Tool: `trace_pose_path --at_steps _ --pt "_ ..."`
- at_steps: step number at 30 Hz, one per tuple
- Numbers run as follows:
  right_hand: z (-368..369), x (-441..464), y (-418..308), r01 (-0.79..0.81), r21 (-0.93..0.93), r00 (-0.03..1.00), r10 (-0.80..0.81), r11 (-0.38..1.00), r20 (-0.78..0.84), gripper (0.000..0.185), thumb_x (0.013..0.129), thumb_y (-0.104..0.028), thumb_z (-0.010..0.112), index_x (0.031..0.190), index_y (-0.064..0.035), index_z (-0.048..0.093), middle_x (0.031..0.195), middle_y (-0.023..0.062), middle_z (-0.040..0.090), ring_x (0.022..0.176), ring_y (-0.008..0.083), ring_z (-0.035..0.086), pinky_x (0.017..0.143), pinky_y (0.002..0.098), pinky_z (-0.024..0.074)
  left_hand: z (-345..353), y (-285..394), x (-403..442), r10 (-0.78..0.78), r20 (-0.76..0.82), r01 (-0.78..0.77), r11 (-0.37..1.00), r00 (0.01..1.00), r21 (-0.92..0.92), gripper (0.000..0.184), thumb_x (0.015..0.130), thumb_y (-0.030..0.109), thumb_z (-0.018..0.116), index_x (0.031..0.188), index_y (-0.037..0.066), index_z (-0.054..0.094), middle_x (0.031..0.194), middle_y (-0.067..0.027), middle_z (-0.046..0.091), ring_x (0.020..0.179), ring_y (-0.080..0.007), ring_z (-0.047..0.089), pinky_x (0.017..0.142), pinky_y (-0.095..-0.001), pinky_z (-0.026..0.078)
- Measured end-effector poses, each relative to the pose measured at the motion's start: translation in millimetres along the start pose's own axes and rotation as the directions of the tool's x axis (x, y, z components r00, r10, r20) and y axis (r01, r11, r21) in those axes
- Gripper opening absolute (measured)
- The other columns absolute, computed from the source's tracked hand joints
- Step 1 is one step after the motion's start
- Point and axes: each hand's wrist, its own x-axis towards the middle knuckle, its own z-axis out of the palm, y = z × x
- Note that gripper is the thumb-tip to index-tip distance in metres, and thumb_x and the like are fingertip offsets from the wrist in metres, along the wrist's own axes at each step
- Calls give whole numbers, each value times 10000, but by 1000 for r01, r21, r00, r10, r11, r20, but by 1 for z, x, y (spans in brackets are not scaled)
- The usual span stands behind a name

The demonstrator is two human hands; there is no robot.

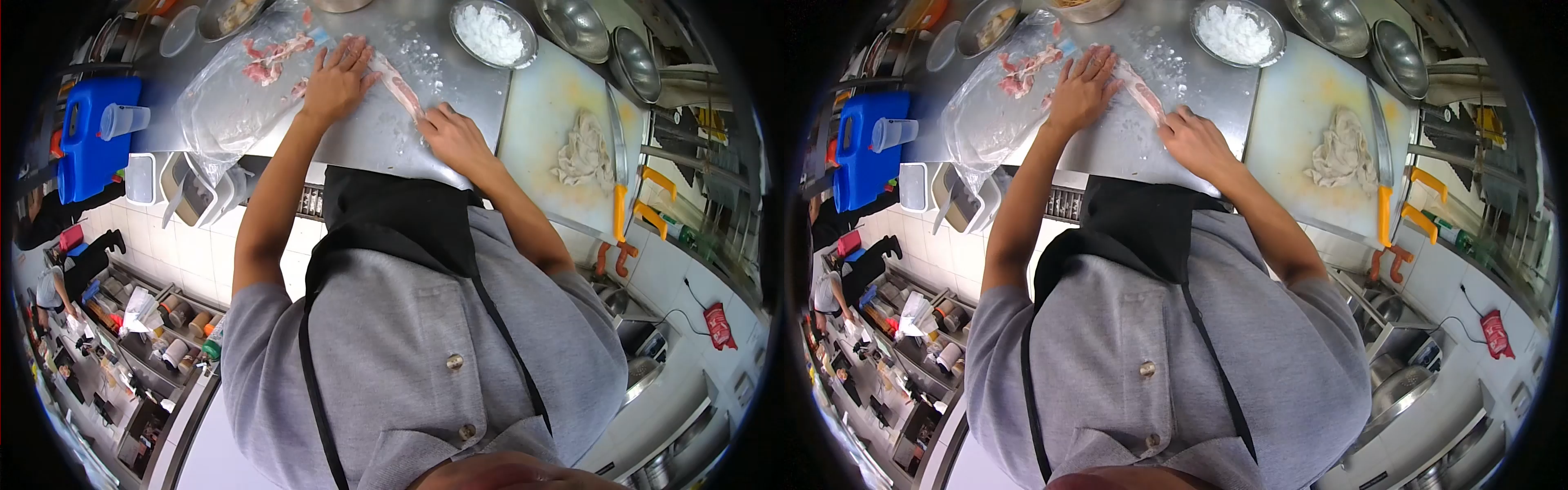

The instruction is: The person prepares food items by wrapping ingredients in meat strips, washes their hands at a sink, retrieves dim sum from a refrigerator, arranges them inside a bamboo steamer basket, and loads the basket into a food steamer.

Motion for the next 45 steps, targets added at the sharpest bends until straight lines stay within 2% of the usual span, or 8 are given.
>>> trace_pose_path --at_steps 10,17,21,25,36,40,42,45 --pt "-11 -21 -7 2 33 999 -4 999 47 130 740 -72 605 854 -20 639 872 91 563 903 262 569 606 371 538 10 -7 2 -85 -98 96 989 992 117 536 934 476 503 1313 102 561 1451 -78 460 1387 -322 339 1095 -602 237" --pt "-62 -12 8 -87 270 940 -11 959 340 80 760 -73 592 784 -39 660 842 67 580 902 257 580 664 389 530 5 -32 13 -357 -260 369 929 897 -1 318 870 199 573 1152 76 655 1300 -102 578 1221 -329 478 1004 -526 366" --pt "-40 36 26 -78 153 997 77 985 10 212 779 -78 597 956 -104 711 947 35 632 929 257 578 713 369 534 -4 -50 20 -58 -56 42 968 997 -248 257 770 38 593 1004 53 698 1154 -70 653 1034 -281 567 900 -396 466" --pt "-1 85 32 -26 127 1000 23 992 19 295 795 -82 586 1069 -137 680 1051 14 627 1051 261 559 769 368 548 -6 -42 18 71 -21 -73 983 997 -166 260 750 19 586 980 54 702 1145 -49 652 1051 -265 570 894 -359 471" --pt "10 78 10 -87 22 992 85 996 93 287 821 -45 521 1097 -48 599 1112 60 571 1126 361 535 766 417 563 3 -22 12 50 -91 -45 997 995 57 445 933 441 523 1246 144 634 1363 37 556 1319 -267 429 1006 -598 331" --pt "5 82 7 -158 68 987 157 985 21 324 794 -30 562 1116 -55 587 1151 124 542 1098 367 540 763 443 556 0 -46 15 33 -147 -37 999 989 -24 358 922 341 564 1205 139 645 1309 -49 590 1244 -305 497 1014 -536 358" --pt "-1 87 9 -200 128 977 208 971 -50 337 783 -28 579 1118 -56 583 1160 145 532 1087 370 542 761 451 554 1 -78 17 -405 -115 362 889 907 -281 239 852 253 603 1007 104 708 1086 -118 668 1065 -349 581 965 -500 392" --pt "-8 95 11 -184 160 976 199 970 -84 330 778 -30 593 1105 -64 586 1168 163 520 1072 368 544 766 462 547 -7 -106 11 -348 -131 345 937 928 -44 147 780 161 613 847 70 706 900 -145 668 883 -354 609 886 -474 427"
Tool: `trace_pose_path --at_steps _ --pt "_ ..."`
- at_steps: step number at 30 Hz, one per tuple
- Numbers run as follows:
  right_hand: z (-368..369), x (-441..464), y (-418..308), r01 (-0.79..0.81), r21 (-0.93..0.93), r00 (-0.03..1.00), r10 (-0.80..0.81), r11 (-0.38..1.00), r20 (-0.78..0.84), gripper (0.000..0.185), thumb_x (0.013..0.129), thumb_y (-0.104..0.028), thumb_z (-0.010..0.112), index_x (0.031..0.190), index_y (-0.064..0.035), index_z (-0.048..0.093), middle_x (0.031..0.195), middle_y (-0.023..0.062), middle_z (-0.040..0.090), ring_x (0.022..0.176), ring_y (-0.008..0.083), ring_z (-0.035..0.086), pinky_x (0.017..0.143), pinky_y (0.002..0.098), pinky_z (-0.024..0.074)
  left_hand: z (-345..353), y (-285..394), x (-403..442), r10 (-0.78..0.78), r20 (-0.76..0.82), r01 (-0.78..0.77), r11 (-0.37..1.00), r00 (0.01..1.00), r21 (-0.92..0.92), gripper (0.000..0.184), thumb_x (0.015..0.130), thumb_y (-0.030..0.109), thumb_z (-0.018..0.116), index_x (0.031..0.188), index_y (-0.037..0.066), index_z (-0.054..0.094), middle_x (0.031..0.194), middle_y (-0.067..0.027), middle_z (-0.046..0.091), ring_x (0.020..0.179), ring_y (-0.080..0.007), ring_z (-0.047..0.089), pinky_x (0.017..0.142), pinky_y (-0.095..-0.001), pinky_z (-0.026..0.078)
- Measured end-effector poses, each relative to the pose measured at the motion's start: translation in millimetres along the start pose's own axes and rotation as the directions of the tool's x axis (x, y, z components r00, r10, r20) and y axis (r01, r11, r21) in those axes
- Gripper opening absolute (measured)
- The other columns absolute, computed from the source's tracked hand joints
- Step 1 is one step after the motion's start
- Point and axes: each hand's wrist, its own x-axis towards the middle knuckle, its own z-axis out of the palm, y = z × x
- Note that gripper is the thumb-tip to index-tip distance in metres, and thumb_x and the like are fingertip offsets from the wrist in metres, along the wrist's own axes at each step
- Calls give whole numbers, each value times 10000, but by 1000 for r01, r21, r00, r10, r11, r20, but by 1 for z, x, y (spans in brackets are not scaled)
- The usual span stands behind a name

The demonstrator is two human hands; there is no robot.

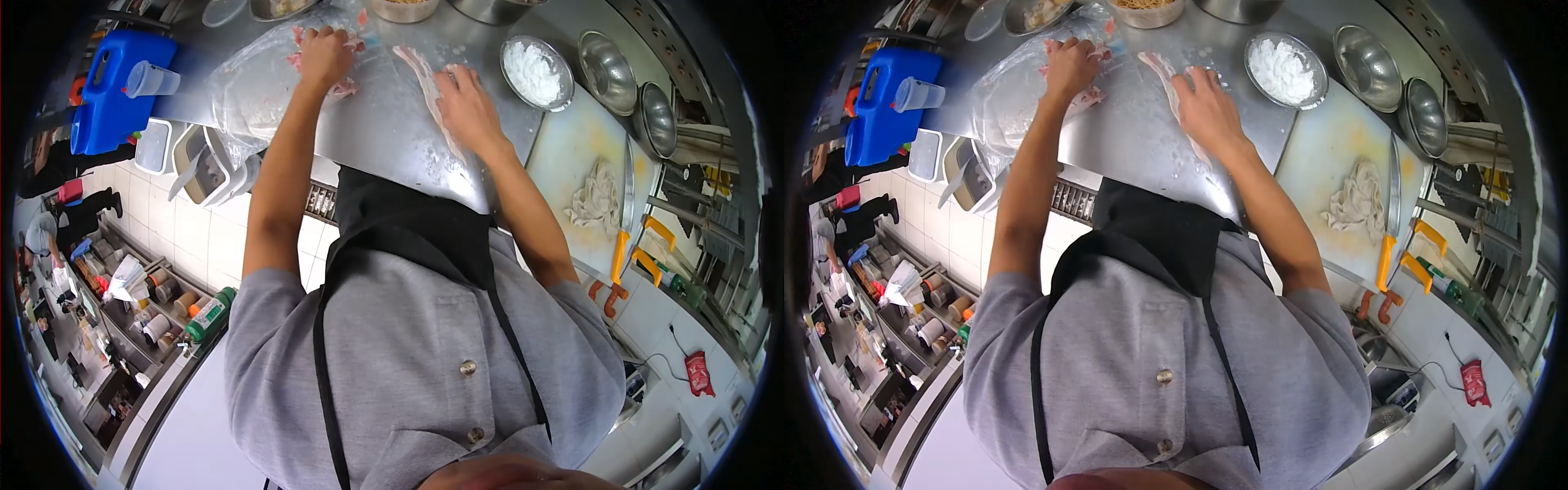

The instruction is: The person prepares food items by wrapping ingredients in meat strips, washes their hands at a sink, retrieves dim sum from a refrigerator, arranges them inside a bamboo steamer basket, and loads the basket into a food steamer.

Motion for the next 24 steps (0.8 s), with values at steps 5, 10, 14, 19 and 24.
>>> trace_pose_path --at_steps 5,10,14,19,24 --pt "4 20 -3 13 73 998 -18 997 67 330 814 -54 576 1142 -81 598 1153 116 534 1083 316 545 835 452 508 -6 -24 12 85 144 -78 996 986 -50 128 775 136 642 847 47 700 878 -137 673 836 -322 618 815 -443 450" --pt "29 71 -3 85 251 996 -79 964 -36 321 831 -83 597 1150 -86 632 1001 98 606 941 299 600 750 405 514 -45 -30 7 -1 217 114 852 976 -511 151 835 153 655 873 8 670 843 -93 674 772 -186 619 702 -342 476" --pt "45 117 -28 -333 815 933 40 474 358 225 892 -167 636 1090 -64 667 852 34 654 767 151 609 641 285 489 -75 -24 3 -101 400 392 514 911 -763 152 914 154 620 942 6 637 858 -39 671 751 -80 589 621 -239 454" --pt "56 146 -36 -378 903 919 -33 204 392 240 867 -193 683 1039 -26 666 886 47 673 740 115 596 601 276 482 -91 -20 2 -87 429 431 343 899 -835 134 935 148 605 977 23 629 880 -17 675 736 -56 584 597 -211 425" --pt "60 168 -31 -448 883 886 -65 137 460 221 824 -161 727 977 -13 671 853 50 675 724 91 603 570 248 476 -95 -17 10 -63 477 468 343 876 -814 119 932 91 601 1012 4 594 901 -38 660 796 -81 606 655 -212 469"
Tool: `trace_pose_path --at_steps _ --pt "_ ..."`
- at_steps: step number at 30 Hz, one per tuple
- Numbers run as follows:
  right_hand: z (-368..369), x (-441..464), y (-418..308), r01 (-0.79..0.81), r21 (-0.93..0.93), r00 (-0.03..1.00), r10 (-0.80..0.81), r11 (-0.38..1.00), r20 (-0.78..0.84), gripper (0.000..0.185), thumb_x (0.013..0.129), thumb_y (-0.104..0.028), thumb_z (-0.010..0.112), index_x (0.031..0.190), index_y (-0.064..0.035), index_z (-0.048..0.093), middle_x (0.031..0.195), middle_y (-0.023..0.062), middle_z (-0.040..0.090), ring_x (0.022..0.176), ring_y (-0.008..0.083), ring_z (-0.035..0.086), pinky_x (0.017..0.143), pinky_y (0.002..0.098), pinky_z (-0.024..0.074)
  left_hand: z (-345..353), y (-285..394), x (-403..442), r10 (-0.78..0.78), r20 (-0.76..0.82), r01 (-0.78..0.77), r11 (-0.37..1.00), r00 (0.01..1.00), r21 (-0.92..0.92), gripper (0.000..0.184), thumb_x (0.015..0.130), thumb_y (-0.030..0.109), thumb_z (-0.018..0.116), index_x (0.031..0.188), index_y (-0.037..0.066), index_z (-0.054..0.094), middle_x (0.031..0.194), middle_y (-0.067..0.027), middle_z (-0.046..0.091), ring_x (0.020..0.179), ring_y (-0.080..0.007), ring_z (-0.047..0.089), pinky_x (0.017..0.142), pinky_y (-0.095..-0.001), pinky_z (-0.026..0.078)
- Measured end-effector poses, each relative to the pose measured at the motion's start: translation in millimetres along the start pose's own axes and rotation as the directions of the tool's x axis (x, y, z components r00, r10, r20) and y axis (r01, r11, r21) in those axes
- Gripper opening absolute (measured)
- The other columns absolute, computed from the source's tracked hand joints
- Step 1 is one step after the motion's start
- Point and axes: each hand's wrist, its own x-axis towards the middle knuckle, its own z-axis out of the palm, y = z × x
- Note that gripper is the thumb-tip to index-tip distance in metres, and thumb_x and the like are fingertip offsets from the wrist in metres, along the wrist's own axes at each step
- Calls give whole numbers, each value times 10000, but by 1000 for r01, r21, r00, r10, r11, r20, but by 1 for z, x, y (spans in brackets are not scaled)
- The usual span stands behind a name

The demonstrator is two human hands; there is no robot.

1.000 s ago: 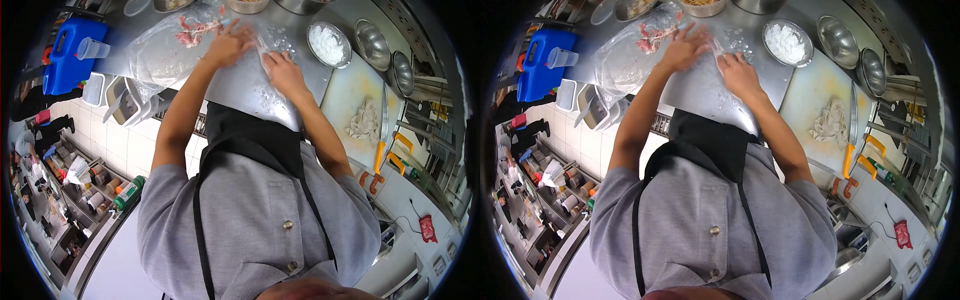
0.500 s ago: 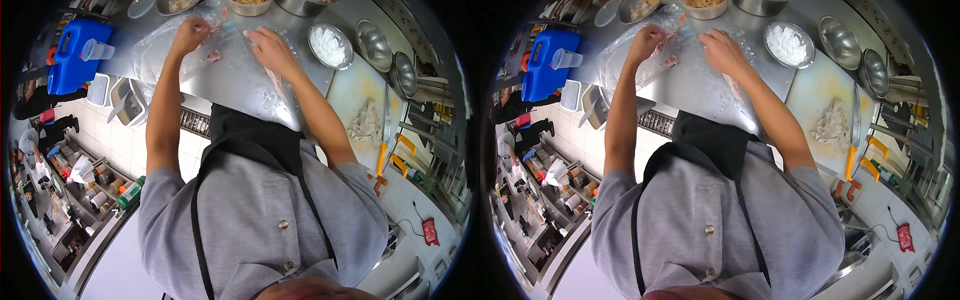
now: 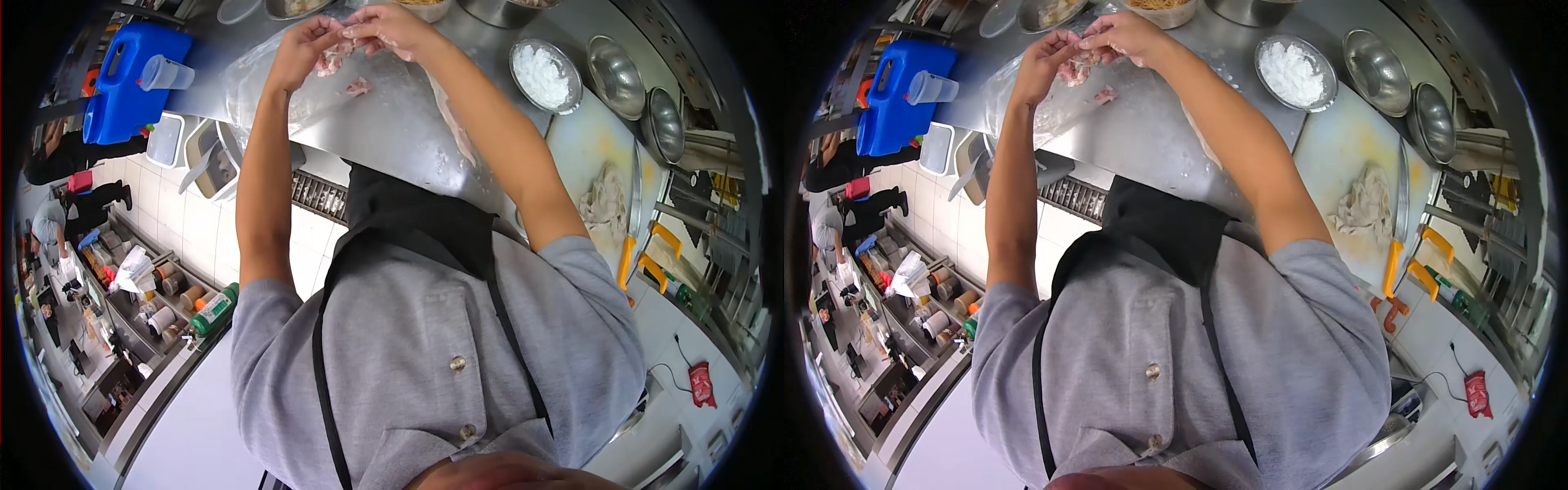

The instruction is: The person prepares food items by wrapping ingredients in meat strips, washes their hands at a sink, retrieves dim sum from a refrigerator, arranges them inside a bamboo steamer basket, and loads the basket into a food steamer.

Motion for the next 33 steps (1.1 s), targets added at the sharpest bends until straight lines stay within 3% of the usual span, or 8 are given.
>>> trace_pose_path --at_steps 3,5,15,16,21,28,30,33 --pt "-4 7 -8 64 -16 998 -64 998 28 286 794 -185 745 1014 -24 662 859 92 686 773 159 641 621 308 502 -2 -7 6 89 -65 -93 993 994 -70 170 915 67 618 1064 -8 585 942 -48 658 851 -100 617 727 -227 481" --pt "1 -15 -37 87 -18 996 -87 996 -33 78 810 -83 632 812 -21 678 711 130 666 513 211 565 483 364 451 -4 -6 5 71 -27 -73 994 997 -86 203 908 53 623 1094 -13 576 956 -54 655 868 -111 620 757 -235 480" --pt "-22 -21 -37 -26 -399 1000 30 917 3 110 816 -114 673 834 -13 711 713 63 663 599 137 603 527 281 476 13 1 21 158 132 -116 953 979 -280 348 897 2 610 1226 -26 503 1001 -67 636 884 -138 626 759 -249 491" --pt "-23 -19 -31 119 -476 992 -120 872 29 119 814 -119 670 844 -12 714 719 58 668 613 141 603 550 288 481 13 -2 21 155 136 -111 953 979 -280 348 897 2 610 1226 -26 503 1001 -67 636 884 -138 626 759 -249 491" --pt "-29 -10 -35 244 -478 970 -210 844 123 130 802 -115 664 858 -12 720 745 49 687 664 140 606 626 308 493 10 25 7 -65 108 51 990 992 130 313 898 84 639 1192 -1 571 968 -41 648 856 -116 625 761 -243 483" --pt "-23 -5 -23 301 -713 933 -350 633 83 208 794 -173 687 948 -34 681 825 134 696 775 248 667 692 378 519 -38 -38 -12 -18 15 12 947 1000 321 276 830 198 716 1062 52 690 946 -50 690 846 -160 637 736 -309 480" --pt "-13 -6 -5 250 -836 918 -395 489 43 313 780 -222 731 1036 -56 662 878 145 689 820 269 665 722 382 522 -26 -53 -30 430 1 -158 330 903 931 281 769 161 730 1038 81 701 969 -103 669 925 -266 616 828 -393 462" --pt "-3 -17 18 229 -877 936 -342 422 80 278 790 -218 677 1037 -91 670 943 190 684 893 352 658 809 423 514 17 -72 -61 398 28 -223 451 917 864 195 750 109 699 943 82 703 899 -160 634 870 -355 583 814 -452 460"
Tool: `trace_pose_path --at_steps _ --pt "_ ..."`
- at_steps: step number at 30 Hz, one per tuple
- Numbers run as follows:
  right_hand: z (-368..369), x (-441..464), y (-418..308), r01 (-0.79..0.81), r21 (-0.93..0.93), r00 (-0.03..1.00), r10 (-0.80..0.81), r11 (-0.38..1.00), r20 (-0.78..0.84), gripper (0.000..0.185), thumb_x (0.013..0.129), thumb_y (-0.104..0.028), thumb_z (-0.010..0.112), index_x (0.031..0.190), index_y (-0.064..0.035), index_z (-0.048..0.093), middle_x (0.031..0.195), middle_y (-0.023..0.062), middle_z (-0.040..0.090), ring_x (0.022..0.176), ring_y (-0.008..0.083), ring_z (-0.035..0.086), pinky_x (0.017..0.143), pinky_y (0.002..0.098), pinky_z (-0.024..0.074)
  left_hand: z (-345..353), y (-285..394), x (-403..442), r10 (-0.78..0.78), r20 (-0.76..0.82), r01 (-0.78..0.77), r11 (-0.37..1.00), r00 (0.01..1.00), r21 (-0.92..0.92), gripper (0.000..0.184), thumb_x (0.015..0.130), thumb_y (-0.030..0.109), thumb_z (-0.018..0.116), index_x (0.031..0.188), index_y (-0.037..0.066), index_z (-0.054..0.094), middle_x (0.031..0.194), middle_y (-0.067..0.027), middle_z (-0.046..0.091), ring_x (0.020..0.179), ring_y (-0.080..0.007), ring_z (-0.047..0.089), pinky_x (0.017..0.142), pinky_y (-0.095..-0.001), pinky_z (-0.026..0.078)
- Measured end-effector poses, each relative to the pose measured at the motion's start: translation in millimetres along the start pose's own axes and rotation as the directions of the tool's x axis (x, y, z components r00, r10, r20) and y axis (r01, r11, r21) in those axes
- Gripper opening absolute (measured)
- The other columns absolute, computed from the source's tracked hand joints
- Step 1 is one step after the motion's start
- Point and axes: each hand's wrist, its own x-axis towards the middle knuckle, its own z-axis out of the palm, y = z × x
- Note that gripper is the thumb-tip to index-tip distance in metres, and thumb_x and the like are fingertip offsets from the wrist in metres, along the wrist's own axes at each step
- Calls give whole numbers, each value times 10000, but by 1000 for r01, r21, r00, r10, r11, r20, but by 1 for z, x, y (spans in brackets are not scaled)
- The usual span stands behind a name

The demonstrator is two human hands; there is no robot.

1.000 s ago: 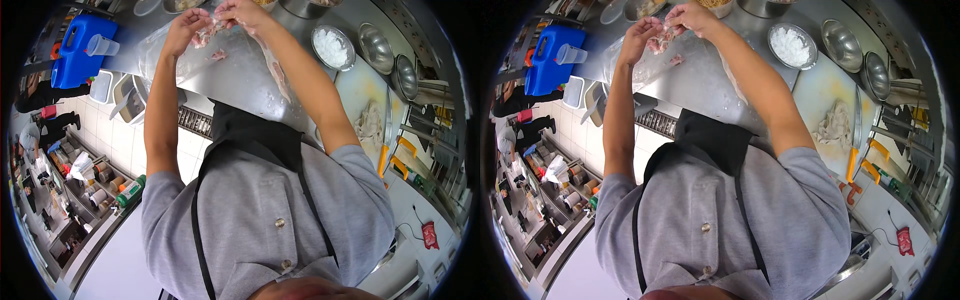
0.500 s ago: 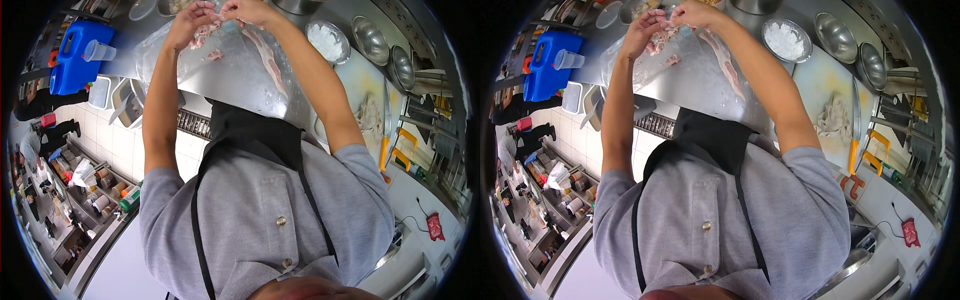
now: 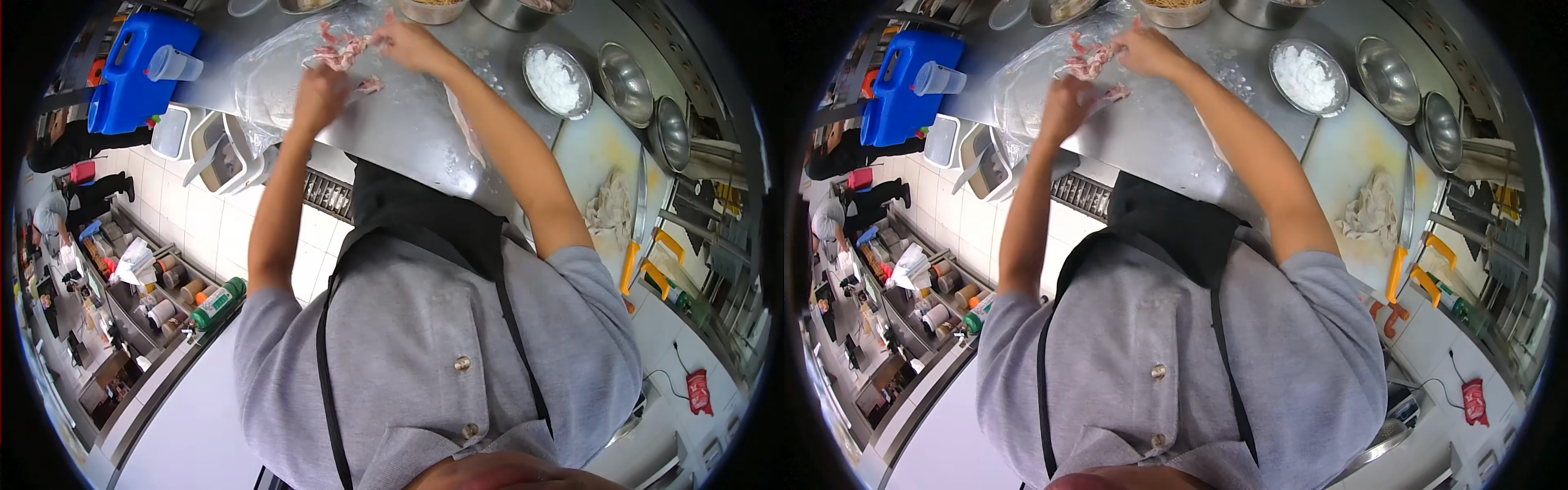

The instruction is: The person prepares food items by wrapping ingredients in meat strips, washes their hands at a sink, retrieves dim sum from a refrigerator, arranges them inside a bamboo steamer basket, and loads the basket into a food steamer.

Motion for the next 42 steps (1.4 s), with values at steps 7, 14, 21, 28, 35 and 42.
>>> trace_pose_path --at_steps 7,14,21,28,35,42 --pt "24 8 2 -235 -188 967 249 954 52 280 793 -101 559 1045 -108 681 1072 207 667 1032 372 631 844 450 516 -11 49 -35 -82 60 85 995 995 -50 146 822 96 650 953 79 711 950 -89 612 916 -300 548 828 -430 426" --pt "46 33 17 -228 -141 959 247 964 136 187 785 -82 556 939 -62 661 1000 153 688 966 339 648 795 429 518 -8 55 -30 -146 94 151 987 985 -49 125 773 141 692 892 111 713 963 -69 602 937 -294 551 828 -433 433" --pt "12 43 1 -199 39 944 181 979 275 165 772 -86 587 903 -76 686 912 138 698 883 276 654 763 377 510 -31 -39 -54 -458 -449 502 865 768 -24 274 755 192 768 985 54 711 990 -169 663 940 -343 618 847 -421 482" --pt "-1 43 -19 -191 -161 969 212 968 123 253 790 -116 600 1012 -42 698 1022 182 691 982 325 659 824 416 519 -59 -114 -99 -916 231 872 201 329 -447 443 740 331 789 962 -39 690 788 -113 649 748 -220 613 672 -358 468" --pt "20 14 -11 -560 -324 819 570 763 -73 277 780 -208 657 1002 -47 699 1126 203 660 1049 354 640 868 435 519 -70 -84 -98 -943 6 694 242 334 -679 275 775 185 747 851 -72 686 662 -27 594 589 -114 515 561 -275 405" --pt "33 27 -52 -632 -255 751 659 732 33 363 783 -299 699 1061 -66 699 1137 173 668 1077 331 637 893 410 513 -109 -21 -141 -944 -104 565 273 312 -778 179 810 119 692 866 -51 682 722 -11 608 646 -99 517 607 -255 402"
